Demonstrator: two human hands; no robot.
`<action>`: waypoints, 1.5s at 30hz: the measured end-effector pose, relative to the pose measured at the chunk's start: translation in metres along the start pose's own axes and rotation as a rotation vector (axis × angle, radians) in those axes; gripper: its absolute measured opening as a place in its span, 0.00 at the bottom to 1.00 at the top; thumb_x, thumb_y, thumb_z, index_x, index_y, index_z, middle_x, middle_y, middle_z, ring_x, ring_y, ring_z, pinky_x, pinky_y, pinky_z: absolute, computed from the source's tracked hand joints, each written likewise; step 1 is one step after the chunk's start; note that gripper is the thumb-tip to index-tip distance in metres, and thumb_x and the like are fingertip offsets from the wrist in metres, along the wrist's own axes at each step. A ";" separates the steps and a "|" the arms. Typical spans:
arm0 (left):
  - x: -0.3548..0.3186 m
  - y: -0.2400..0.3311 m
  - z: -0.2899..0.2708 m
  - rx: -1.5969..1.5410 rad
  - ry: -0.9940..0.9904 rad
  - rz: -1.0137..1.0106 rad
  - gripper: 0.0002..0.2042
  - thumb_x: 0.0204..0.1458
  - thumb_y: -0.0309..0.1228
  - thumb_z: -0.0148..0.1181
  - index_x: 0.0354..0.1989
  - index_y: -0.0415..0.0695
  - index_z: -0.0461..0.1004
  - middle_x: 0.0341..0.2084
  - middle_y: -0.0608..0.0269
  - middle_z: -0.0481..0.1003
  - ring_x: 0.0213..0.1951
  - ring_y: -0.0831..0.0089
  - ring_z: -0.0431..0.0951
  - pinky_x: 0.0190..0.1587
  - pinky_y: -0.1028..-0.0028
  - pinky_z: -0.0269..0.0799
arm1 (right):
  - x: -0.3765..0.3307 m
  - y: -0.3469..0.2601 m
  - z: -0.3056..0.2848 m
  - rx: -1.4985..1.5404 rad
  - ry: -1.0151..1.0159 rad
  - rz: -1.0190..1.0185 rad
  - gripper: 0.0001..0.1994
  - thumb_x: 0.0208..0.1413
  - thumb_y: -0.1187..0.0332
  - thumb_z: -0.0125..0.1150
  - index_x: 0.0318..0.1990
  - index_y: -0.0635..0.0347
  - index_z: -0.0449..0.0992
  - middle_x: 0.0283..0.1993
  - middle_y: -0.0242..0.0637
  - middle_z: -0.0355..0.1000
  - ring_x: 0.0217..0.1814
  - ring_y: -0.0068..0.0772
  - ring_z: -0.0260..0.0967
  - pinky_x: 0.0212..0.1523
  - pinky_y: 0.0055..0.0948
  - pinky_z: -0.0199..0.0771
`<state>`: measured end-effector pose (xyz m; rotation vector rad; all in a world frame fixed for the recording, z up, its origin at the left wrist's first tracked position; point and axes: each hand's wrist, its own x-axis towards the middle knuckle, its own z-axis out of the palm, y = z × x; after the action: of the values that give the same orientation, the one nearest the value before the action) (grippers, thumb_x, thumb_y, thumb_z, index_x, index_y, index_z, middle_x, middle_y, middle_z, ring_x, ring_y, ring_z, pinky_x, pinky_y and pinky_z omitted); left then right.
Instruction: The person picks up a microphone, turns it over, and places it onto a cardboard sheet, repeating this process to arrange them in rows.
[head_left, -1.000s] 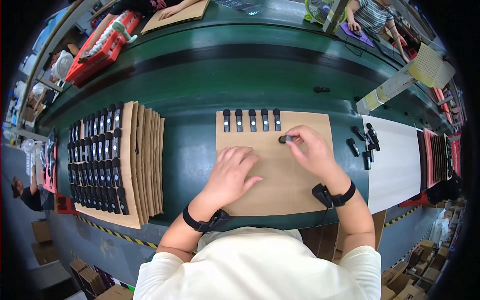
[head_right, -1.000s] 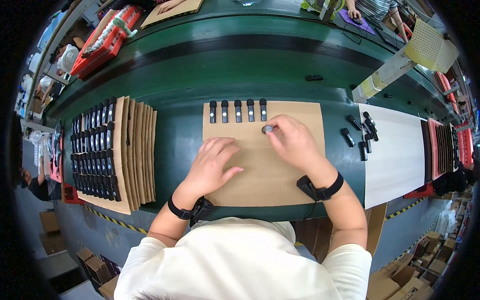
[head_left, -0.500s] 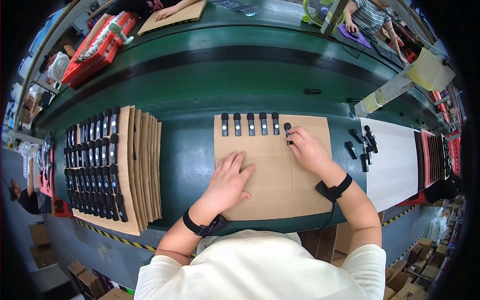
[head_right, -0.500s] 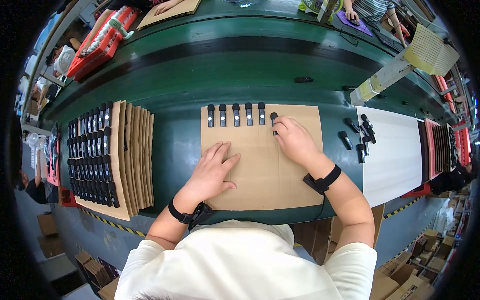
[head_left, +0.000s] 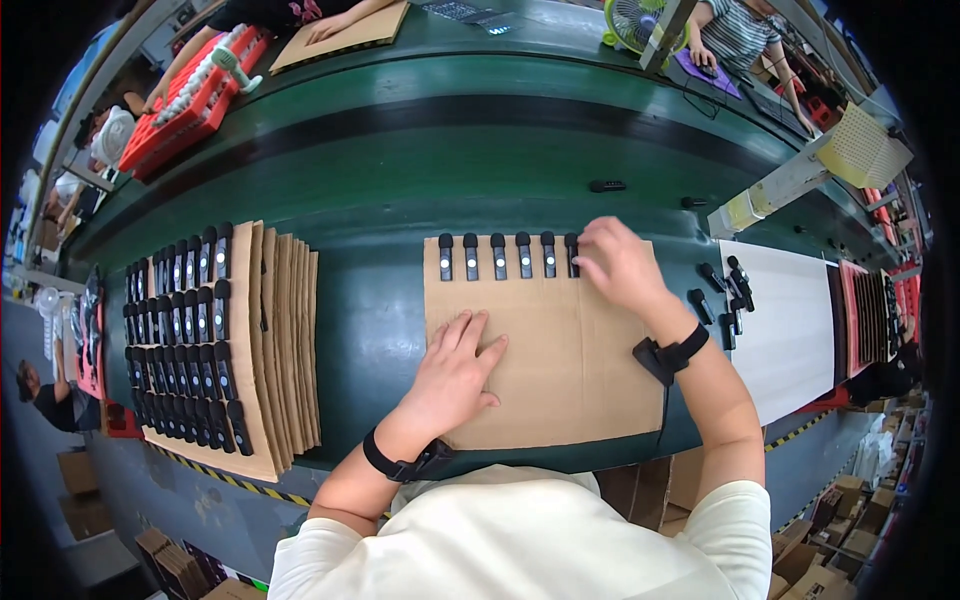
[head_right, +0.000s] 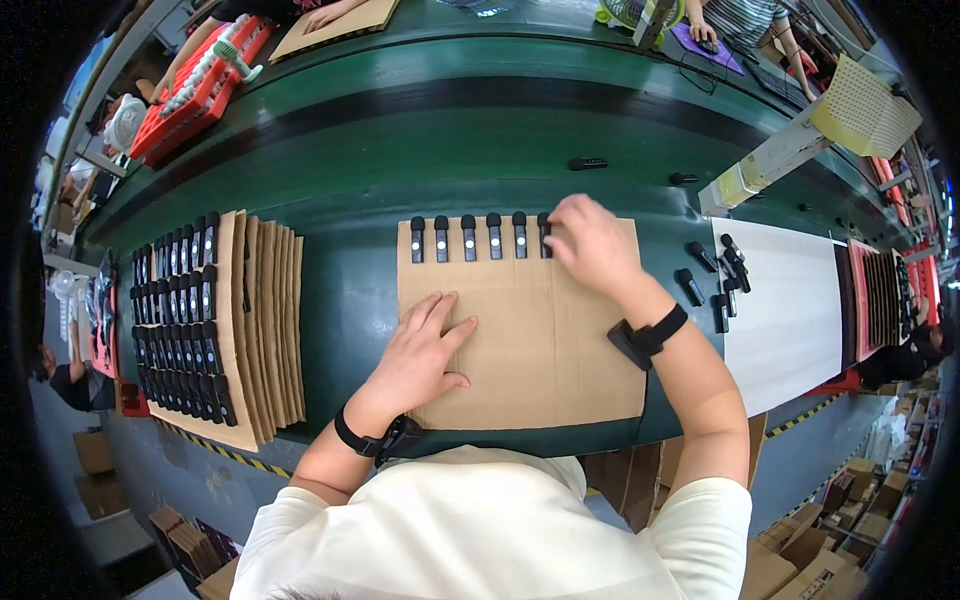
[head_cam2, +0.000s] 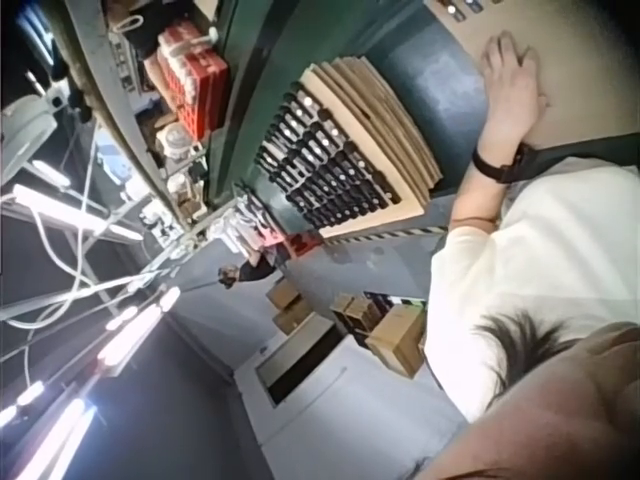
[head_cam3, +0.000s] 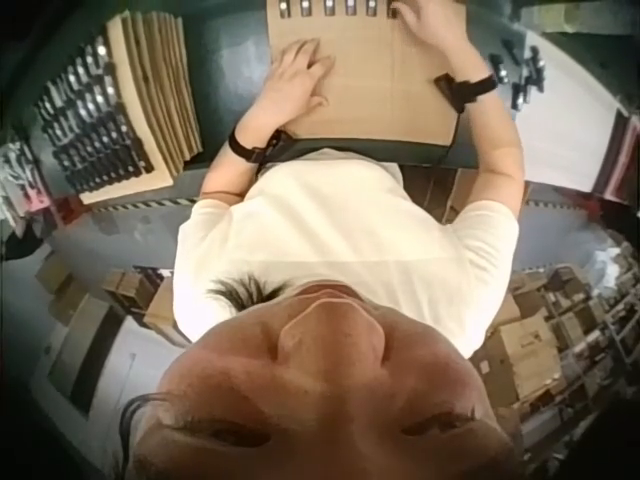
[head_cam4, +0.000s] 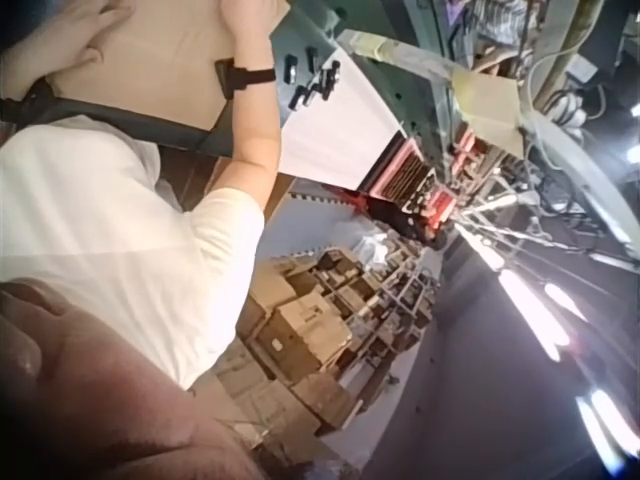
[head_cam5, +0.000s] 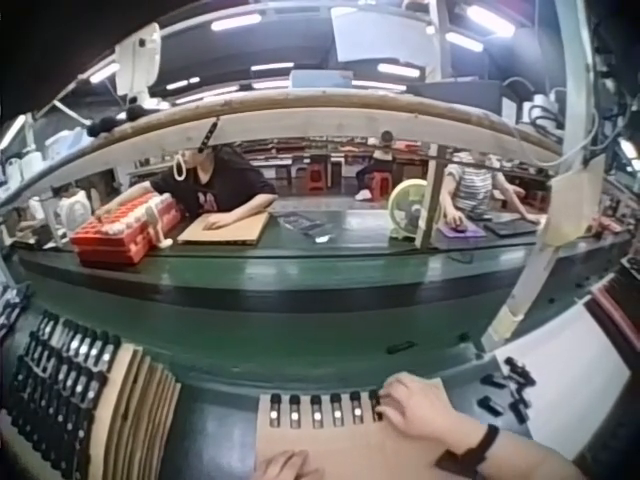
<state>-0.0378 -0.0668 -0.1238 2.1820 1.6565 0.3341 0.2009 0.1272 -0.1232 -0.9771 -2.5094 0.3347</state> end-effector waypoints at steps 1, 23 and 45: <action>0.000 0.000 0.000 0.001 0.001 0.004 0.40 0.32 0.35 0.77 0.61 0.48 0.69 0.66 0.47 0.57 0.68 0.48 0.55 0.66 0.55 0.58 | 0.008 0.010 -0.005 -0.014 0.010 0.027 0.12 0.50 0.72 0.65 0.43 0.62 0.74 0.50 0.43 0.70 0.52 0.49 0.69 0.52 0.40 0.72; 0.001 0.005 -0.044 -0.321 0.395 0.072 0.28 0.41 0.29 0.72 0.54 0.42 0.73 0.56 0.49 0.70 0.58 0.50 0.69 0.62 0.57 0.62 | 0.023 -0.023 -0.031 0.319 0.077 -0.019 0.10 0.51 0.74 0.65 0.42 0.62 0.76 0.38 0.40 0.73 0.40 0.40 0.70 0.44 0.32 0.71; -0.007 0.035 -0.066 -0.518 0.457 0.268 0.13 0.39 0.24 0.70 0.36 0.44 0.80 0.30 0.63 0.77 0.37 0.64 0.77 0.64 0.49 0.56 | -0.060 -0.142 -0.032 0.597 0.244 -0.166 0.17 0.44 0.74 0.72 0.43 0.64 0.78 0.34 0.40 0.74 0.35 0.39 0.70 0.38 0.33 0.69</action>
<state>-0.0362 -0.0712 -0.0493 2.0024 1.2683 1.2626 0.1722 -0.0147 -0.0609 -0.5284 -2.0586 0.7989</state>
